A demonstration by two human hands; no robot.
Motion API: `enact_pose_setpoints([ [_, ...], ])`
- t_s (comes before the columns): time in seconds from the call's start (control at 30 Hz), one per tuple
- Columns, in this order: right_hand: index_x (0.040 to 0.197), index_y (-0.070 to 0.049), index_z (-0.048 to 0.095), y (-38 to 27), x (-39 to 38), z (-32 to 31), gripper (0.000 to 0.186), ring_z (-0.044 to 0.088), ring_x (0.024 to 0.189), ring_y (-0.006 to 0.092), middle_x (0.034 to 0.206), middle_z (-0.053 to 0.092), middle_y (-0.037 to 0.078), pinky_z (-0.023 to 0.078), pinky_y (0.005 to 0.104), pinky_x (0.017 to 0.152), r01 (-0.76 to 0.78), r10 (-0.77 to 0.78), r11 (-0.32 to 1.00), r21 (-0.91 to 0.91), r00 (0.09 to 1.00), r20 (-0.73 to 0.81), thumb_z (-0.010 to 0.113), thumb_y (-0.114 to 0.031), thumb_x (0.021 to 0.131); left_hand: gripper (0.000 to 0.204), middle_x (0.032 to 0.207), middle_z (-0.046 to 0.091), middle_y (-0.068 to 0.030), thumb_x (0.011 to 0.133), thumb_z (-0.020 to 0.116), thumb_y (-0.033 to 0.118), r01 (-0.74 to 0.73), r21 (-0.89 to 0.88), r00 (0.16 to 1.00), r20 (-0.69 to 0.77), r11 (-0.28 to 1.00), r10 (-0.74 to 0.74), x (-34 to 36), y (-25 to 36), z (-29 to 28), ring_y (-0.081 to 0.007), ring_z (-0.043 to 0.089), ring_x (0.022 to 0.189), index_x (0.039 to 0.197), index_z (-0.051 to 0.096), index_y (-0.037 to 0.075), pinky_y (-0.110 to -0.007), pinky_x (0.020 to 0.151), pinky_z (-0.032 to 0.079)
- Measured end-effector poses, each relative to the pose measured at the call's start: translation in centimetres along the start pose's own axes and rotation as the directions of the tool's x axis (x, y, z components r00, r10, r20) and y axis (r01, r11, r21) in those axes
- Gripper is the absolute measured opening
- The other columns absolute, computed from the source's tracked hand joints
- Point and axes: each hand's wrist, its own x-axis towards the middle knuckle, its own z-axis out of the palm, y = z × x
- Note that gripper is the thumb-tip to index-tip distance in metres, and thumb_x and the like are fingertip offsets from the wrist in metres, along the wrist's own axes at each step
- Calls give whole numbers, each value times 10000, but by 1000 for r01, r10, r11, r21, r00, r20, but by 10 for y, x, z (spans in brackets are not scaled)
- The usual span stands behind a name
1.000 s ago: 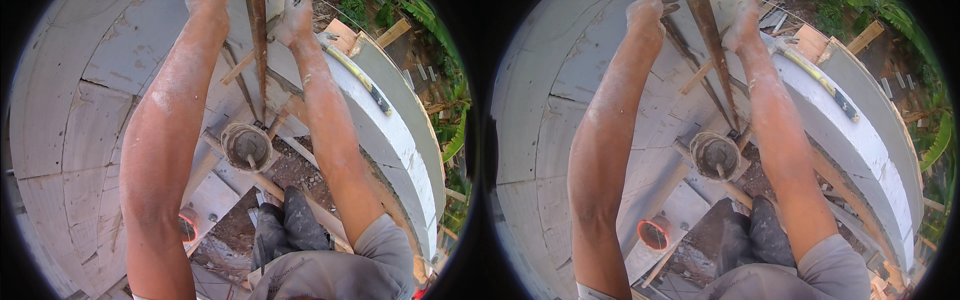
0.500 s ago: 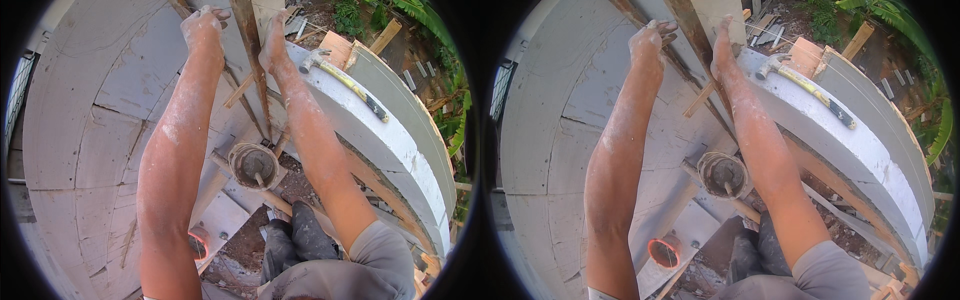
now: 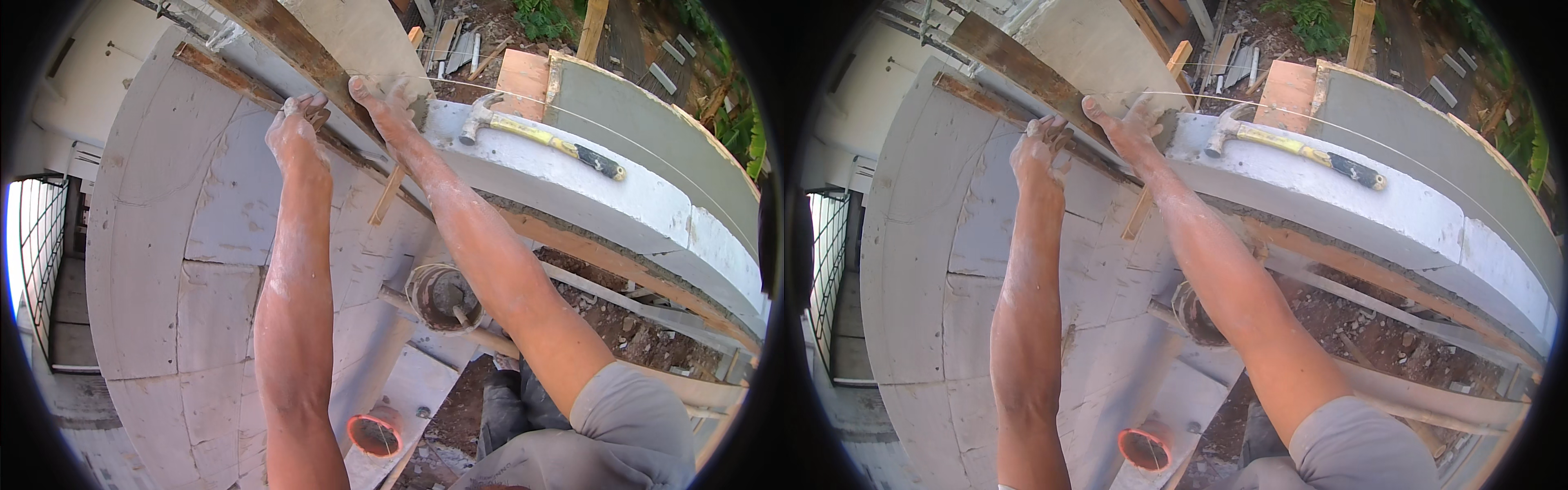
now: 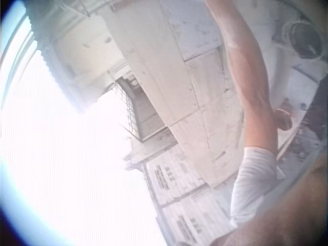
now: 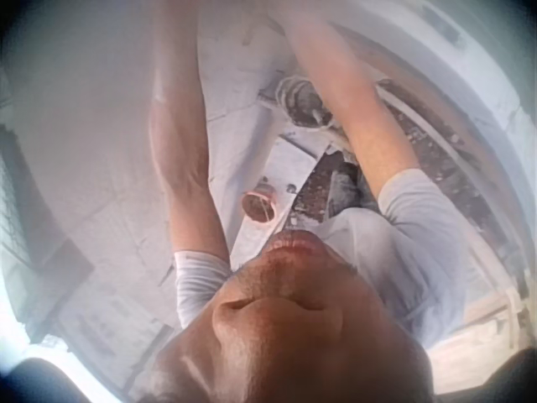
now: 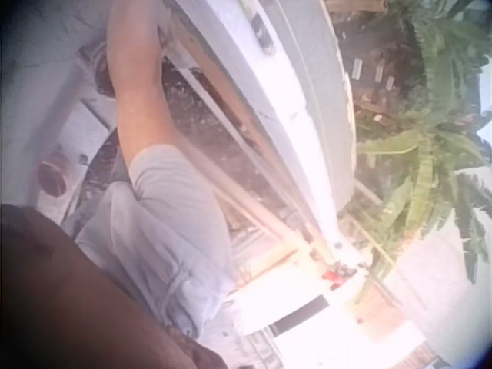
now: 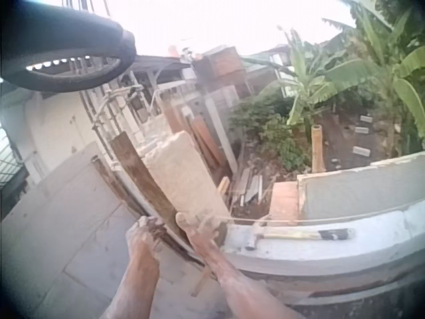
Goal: The person installs white rectangular tiles onto a curved wall using a hammer and trowel. They apply mortar to the tiles, position them along the wall, and tap them into place. The person also scrapes excess mortar from the joints.
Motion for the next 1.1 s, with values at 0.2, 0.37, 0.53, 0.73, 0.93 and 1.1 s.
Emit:
enact_pose_setpoints([
  [0.2, 1482, 107, -110, -2, 3, -1, 1515, -194, 1442, 456, 1526, -91, 398, -129, 526, 1151, -19, 19, 1000, -4, 1000, -16, 609, -894, 601, 335, 1178, 662, -57, 1054, 391, 313, -3, -4, 1000, 8, 1000, 3, -3, 1, 3, -242, 591, 1098, 1207, 591, 91, -603, 1011, 329],
  [0.37, 1488, 112, -79, 1, 8, -6, 1518, -187, 1444, 457, 1529, -74, 398, -118, 519, 1153, -28, 27, 999, 44, 1000, 15, 623, -891, 589, 330, 1161, 661, -75, 1057, 378, 275, 55, -107, 998, -29, 993, -59, -12, 9, 13, -257, 580, 1135, 1210, 586, 70, -585, 1035, 343],
  [0.53, 1490, 116, -55, 8, 15, 0, 1515, -167, 1450, 456, 1530, -36, 401, -101, 526, 1155, 6, -11, 995, 95, 999, 46, 652, -869, 582, 323, 1057, 643, -161, 1050, 373, 209, 55, -342, 988, -120, 938, -102, -9, 14, 24, -275, 617, 980, 1087, 570, -43, -466, 924, 500],
  [0.73, 1485, 133, -28, 8, 13, 0, 1499, -115, 1459, 461, 1528, 31, 399, -79, 533, 1161, -2, 0, 999, 53, 999, 34, 656, -857, 592, 302, 992, 583, -196, 1038, 366, 150, 6, -478, 973, -200, 878, -116, 3, 15, 34, -313, 636, 885, 1026, 514, -113, -455, 856, 574],
  [0.93, 1495, 118, -1, 4, 10, -3, 1487, -105, 1459, 465, 1533, 46, 387, -73, 535, 1164, -12, 11, 998, 55, 1000, 23, 642, -871, 588, 230, 1020, 578, -208, 991, 397, 82, 21, -552, 956, -232, 834, -178, 9, 26, 45, -320, 643, 868, 1058, 494, -116, -448, 830, 577],
  [1.1, 1493, 121, 20, 3, 10, -1, 1492, -86, 1456, 477, 1527, 37, 395, -64, 536, 1164, 5, -7, 999, 41, 999, 38, 640, -881, 578, 154, 971, 582, -202, 909, 466, -5, -6, -596, 933, -292, 803, -210, 21, 16, 44, -291, 628, 774, 991, 531, -118, -411, 652, 564],
])
